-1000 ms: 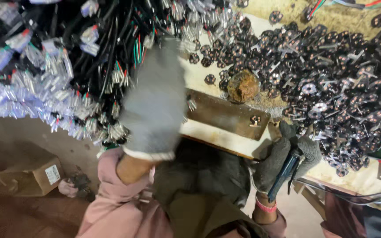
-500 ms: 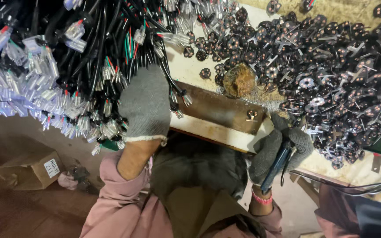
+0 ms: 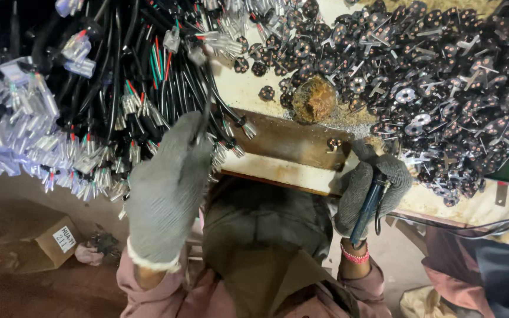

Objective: The person solders electrical wire ends to connectors at a workbench. Holding a soldering iron in one hand and a wire in the other, they solder the exposed wire strands, then set the finished wire aside and pick up the next one, repeating the process.

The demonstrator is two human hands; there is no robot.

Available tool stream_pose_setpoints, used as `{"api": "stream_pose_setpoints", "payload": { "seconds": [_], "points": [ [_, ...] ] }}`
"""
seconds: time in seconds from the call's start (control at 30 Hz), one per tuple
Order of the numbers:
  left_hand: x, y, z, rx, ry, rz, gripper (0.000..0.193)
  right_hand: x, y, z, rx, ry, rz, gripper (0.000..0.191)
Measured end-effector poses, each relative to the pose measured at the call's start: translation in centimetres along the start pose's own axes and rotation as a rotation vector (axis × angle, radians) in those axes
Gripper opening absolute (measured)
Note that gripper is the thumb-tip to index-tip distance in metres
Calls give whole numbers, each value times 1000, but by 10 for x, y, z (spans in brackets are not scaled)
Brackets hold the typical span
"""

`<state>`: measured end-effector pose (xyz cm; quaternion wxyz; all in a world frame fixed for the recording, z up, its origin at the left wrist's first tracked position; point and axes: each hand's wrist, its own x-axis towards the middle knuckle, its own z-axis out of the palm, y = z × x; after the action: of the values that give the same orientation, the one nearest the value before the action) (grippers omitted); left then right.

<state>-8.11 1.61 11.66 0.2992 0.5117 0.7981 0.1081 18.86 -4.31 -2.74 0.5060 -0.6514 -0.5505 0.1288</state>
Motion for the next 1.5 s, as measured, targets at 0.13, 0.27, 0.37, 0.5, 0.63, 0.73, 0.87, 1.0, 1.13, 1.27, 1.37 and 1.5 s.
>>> {"api": "stream_pose_setpoints", "payload": {
  "seconds": [0.13, 0.27, 0.37, 0.5, 0.63, 0.73, 0.87, 1.0, 1.13, 1.27, 1.37, 1.5],
  "points": [
    [-15, 2, -16, -469, -30, 171, 26, -29, 19, -9, -32, -7, 358, 18],
    [-20, 35, 1, -935, -448, 325, 25, -78, -2, -19, -141, -268, 514, 15],
    [-24, 45, 62, -1010, -593, 170, 26, -96, -21, -15, -124, -444, 522, 13],
    [-16, -19, 95, -796, -1115, 107, 26, -63, -28, -11, -314, -233, 284, 13],
    [-7, -49, 106, -573, -927, 527, 32, -29, -46, -8, -452, -216, 6, 16],
    [-5, -33, 112, -725, -905, 380, 34, -39, -61, 3, 603, -210, 731, 20],
    [5, -15, 120, -569, -832, 419, 23, -54, -25, -17, -57, -561, 1073, 17],
    [11, -20, 122, -541, -936, 367, 26, -70, 27, -29, -312, -586, 420, 11],
    [12, -22, 113, -494, -870, 470, 26, -76, 32, -37, 105, -492, 897, 28],
    [10, -14, 102, -598, -869, 447, 33, -68, 3, -25, -663, -580, 210, 18],
    [7, -10, 105, -647, -772, 488, 23, -50, -17, -18, -219, -473, 415, 20],
    [1, -15, 110, -624, -719, 345, 16, -19, -29, -21, -73, 97, 245, 23]
  ]
}}
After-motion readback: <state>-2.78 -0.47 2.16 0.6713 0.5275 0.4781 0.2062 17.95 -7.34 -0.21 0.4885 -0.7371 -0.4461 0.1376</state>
